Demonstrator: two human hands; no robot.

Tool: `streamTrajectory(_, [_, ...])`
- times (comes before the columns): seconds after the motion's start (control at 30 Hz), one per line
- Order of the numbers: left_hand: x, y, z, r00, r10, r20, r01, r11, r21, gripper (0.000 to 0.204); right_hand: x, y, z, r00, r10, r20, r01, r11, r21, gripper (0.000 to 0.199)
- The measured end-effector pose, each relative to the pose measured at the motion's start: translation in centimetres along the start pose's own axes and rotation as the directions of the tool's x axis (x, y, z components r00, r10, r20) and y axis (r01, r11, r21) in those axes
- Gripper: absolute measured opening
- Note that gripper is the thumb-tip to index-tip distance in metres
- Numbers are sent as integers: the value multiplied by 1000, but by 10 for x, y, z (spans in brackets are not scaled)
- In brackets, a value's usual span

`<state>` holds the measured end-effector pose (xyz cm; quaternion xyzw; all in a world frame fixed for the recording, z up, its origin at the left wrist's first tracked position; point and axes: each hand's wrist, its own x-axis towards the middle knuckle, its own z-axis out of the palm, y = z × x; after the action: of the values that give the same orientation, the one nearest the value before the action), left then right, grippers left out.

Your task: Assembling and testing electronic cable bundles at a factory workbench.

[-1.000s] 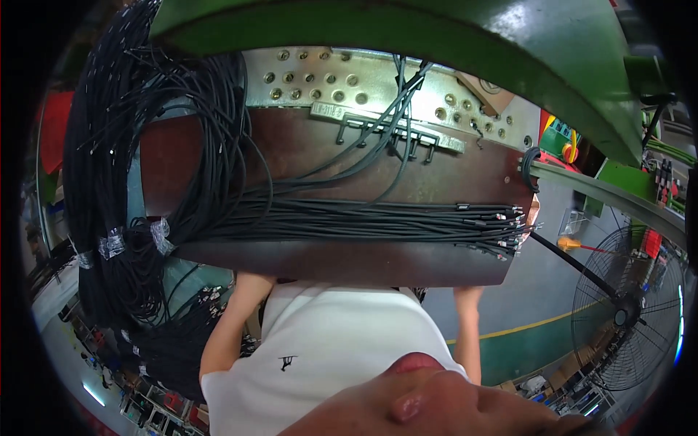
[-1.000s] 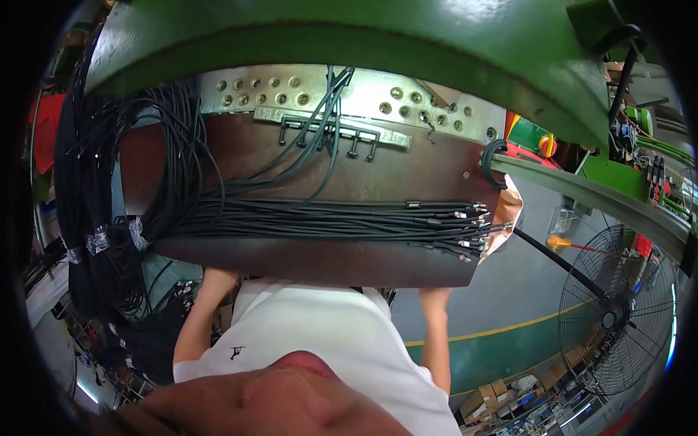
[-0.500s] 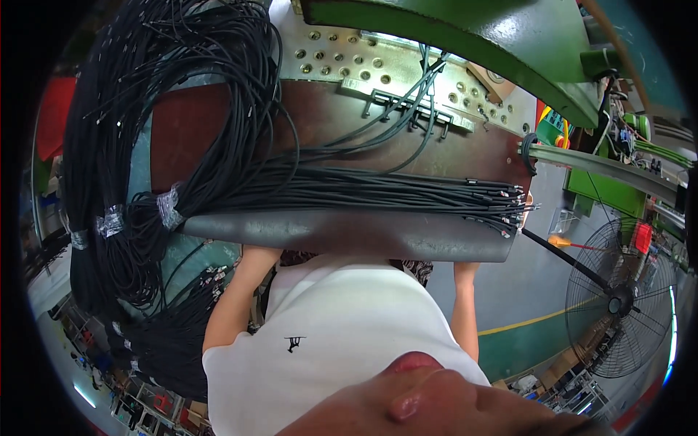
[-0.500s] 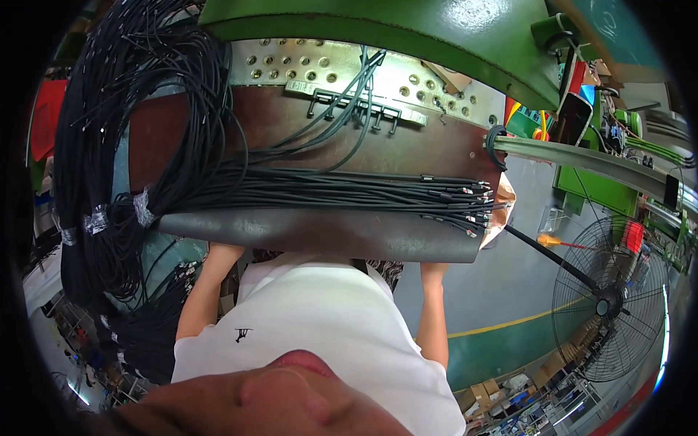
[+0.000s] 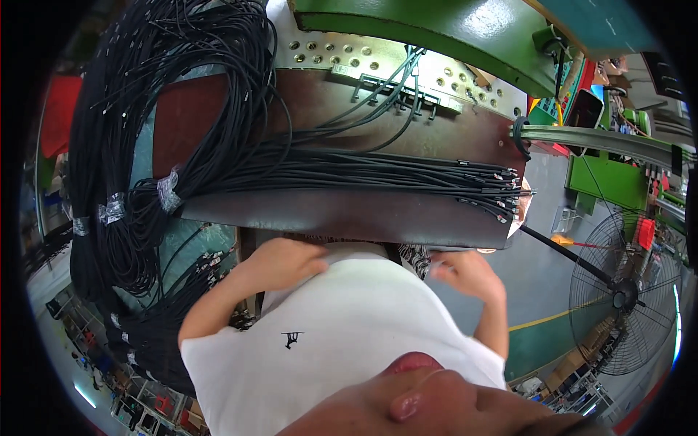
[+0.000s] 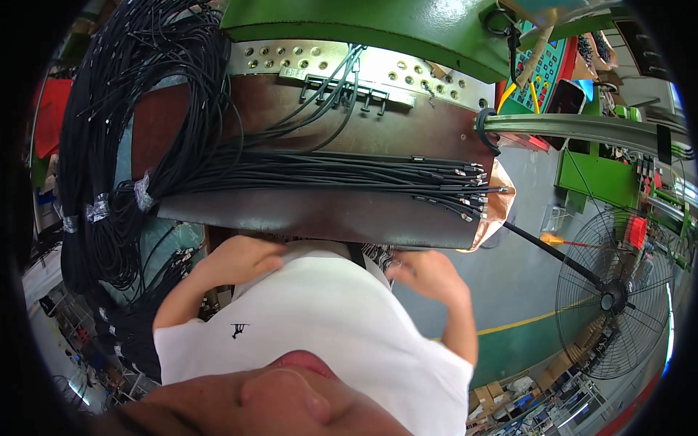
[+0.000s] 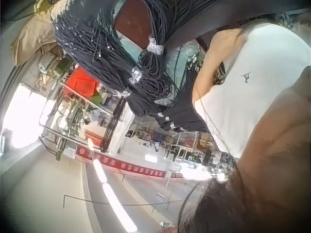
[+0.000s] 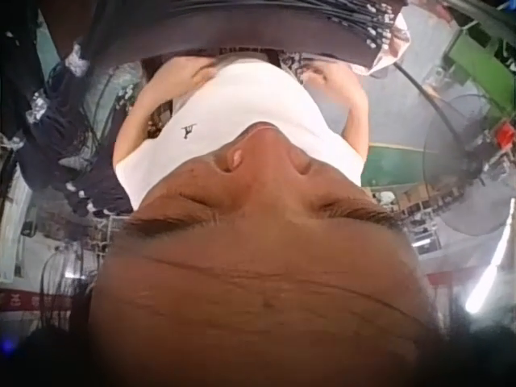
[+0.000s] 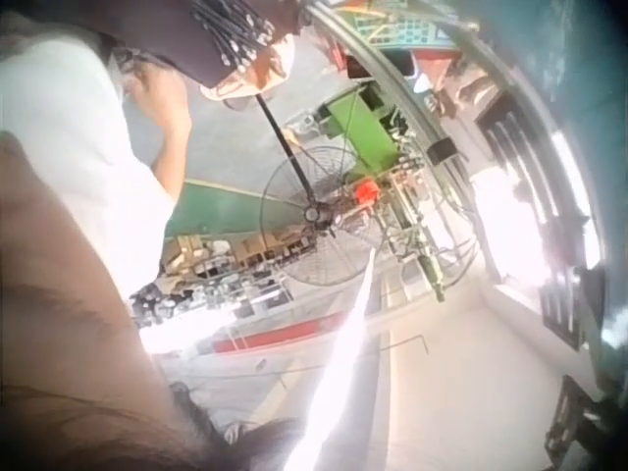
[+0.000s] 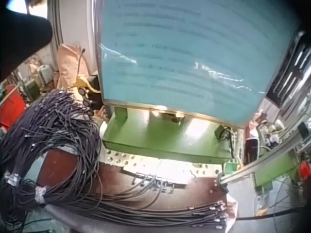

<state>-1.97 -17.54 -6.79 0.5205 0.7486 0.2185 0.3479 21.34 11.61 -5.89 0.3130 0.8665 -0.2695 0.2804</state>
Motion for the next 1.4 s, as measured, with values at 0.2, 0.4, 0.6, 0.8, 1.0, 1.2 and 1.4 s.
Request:
streamTrajectory(0.2, [91, 70, -23, 829, 450, -333, -495, 867, -63, 50, 110, -106, -101, 317, -732, -603, 412, 679, -608, 41])
streamTrajectory(0.4, [96, 40, -22, 910, -43, -412, 272, 813, 515, 73, 178, -98, -92, 212, -841, -497, 477, 533, -699, 59])
streamTrajectory(0.6, [55, -12, -71, 909, 139, -394, 108, 832, 544, 49, 162, -60, -114, 622, -577, -529, 378, 813, -442, 40])
streamTrajectory(0.8, [65, -18, -73, 839, 217, -500, -20, 929, 370, 15, 118, -53, -113, 121, -780, -614, 404, 604, -687, 43])
streamTrajectory(1.0, [58, -25, -98, 945, -203, -258, 71, 893, -444, 11, 33, 84, -61, 210, -254, -944, 184, 959, -218, 43])
streamTrajectory(1.2, [137, 42, -102, 961, 28, 276, -25, 1000, -14, 44, 16, 45, 17, 241, -127, -962, 374, 927, -29, 33])
streamTrajectory(1.4, [226, 106, -65, 852, -7, 524, 165, 953, -255, 25, 27, 6, 9, 327, -363, -873, 400, 890, -220, 26])
